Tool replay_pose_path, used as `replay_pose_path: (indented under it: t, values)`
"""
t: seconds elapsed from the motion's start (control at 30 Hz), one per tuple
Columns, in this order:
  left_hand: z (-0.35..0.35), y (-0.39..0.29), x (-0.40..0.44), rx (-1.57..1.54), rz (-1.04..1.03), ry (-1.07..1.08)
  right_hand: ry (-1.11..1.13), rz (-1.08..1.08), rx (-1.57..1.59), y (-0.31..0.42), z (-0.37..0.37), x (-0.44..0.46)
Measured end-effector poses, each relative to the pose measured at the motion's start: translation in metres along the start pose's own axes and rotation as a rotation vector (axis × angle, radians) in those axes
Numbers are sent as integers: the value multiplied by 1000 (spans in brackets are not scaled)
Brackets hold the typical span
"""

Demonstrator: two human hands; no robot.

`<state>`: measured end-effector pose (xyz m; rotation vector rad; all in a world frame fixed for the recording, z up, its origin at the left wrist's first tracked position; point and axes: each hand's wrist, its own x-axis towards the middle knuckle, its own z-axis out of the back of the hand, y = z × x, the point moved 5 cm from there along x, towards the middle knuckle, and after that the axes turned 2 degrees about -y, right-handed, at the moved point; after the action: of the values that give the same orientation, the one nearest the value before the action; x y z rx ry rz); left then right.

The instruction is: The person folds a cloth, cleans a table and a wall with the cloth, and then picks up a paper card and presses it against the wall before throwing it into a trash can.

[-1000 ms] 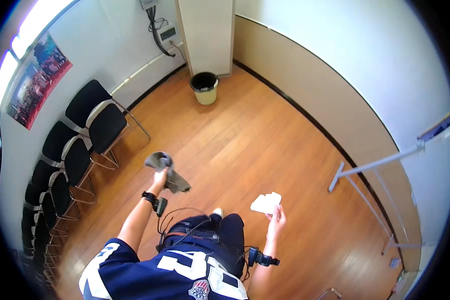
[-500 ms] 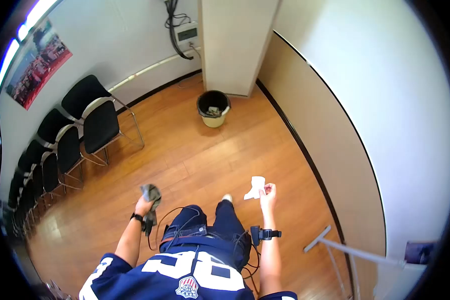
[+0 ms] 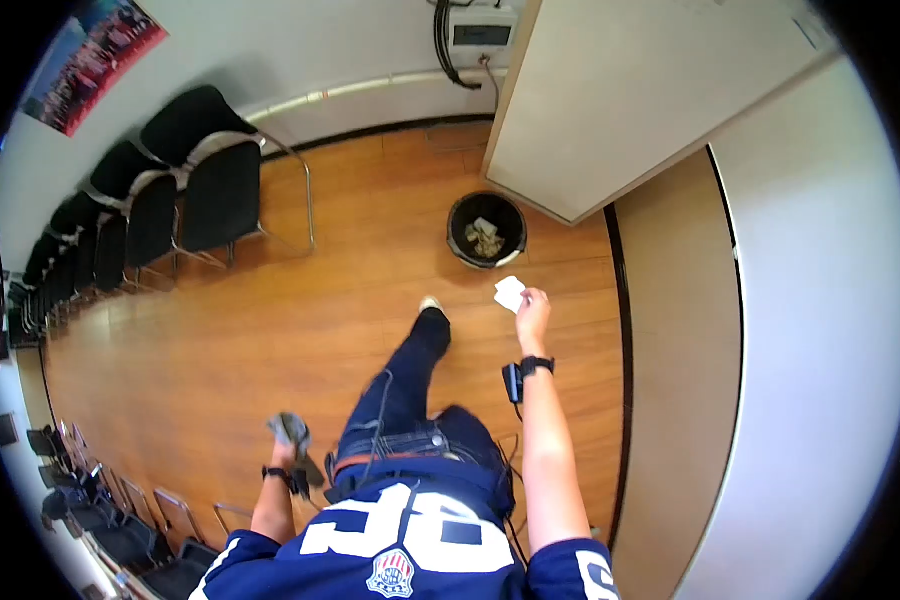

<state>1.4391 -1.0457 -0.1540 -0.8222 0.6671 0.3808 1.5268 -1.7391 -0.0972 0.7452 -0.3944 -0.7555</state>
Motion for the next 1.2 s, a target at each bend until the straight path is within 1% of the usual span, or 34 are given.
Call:
replay_pose_path:
  t: [0.03,0.07,0.1,0.17,0.2,0.23,0.27,0.33,0.37,0.4,0.47,0.5,0.53,0.57,0.6,0.63,0.67,0.7,0.73,0.77,0.8,0.87,0.93,0.97,1.0,1.03,1.07,1.1,1.13,1.17,1.2]
  values:
    - [-13,-26,6,-160,4,31,49,11,-78,-2,-6,8]
    - [-19,-60,15,7,50,-65,83,42,-136,1,-18,29]
    - [-28,-148,12,-148,38,-45,103,-17,-146,2,-29,50]
    - [-49,-204,57,-156,-280,-95,154,-61,-160,6,-46,85]
    - [-58,-237,69,-187,-174,-9,187,-89,-174,10,-49,97]
    - [-61,-279,73,-17,-204,-33,250,-104,-179,21,-53,110]
    - [-64,-323,72,149,-238,-60,318,-74,-181,18,-61,124]
    - [-68,-419,49,98,-292,-94,464,9,-180,7,-91,154]
    - [-73,-439,37,75,-303,-115,563,114,-228,-5,-106,160]
    - [-81,-436,29,-27,-254,-127,707,120,-363,-8,-116,164]
    - [-108,-416,10,-237,-149,-181,875,91,-364,-11,-130,182]
    - [-127,-384,-1,-249,9,-183,945,112,-341,-25,-140,189]
    - [-143,-370,-21,-296,69,-221,951,114,-311,-24,-141,197]
    - [-158,-355,-43,-176,284,-125,1000,168,-285,-26,-147,204]
    - [-184,-313,-63,-288,196,-288,1031,222,-258,-29,-153,213]
    - [-205,-298,-89,-433,362,-218,1052,312,-238,-31,-153,219]
    - [-229,-255,-115,-458,334,-371,1073,311,-284,-34,-152,222]
    - [-247,-246,-142,-535,438,-441,1092,312,-339,-39,-147,227]
    - [-254,-258,-167,-499,495,-503,1112,324,-397,-45,-142,232]
    - [-272,-243,-183,-570,463,-489,1124,360,-431,-50,-136,239]
    - [-298,-247,-193,-570,434,-548,1144,410,-462,-67,-131,255]
    - [-297,-291,-222,-607,616,-515,1181,486,-557,-87,-127,260]
    - [-329,-287,-247,-705,559,-721,1280,646,-582,-88,-126,257]
    - [-349,-289,-256,-695,612,-784,1286,635,-543,-83,-130,255]
    - [-370,-286,-263,-671,519,-947,1321,710,-504,-61,-132,242]
    - [-387,-294,-273,-647,615,-897,1369,800,-570,-58,-146,233]
    - [-399,-302,-282,-636,704,-841,1373,971,-526,-47,-160,219]
    - [-418,-298,-299,-638,668,-979,1433,989,-553,-41,-174,200]
    - [-442,-293,-315,-632,639,-1109,1515,941,-674,-40,-201,181]
    - [-468,-287,-333,-699,839,-1061,1579,1021,-806,-5,-202,147]
    - [-483,-286,-353,-780,898,-1090,1627,1061,-762,32,-198,102]
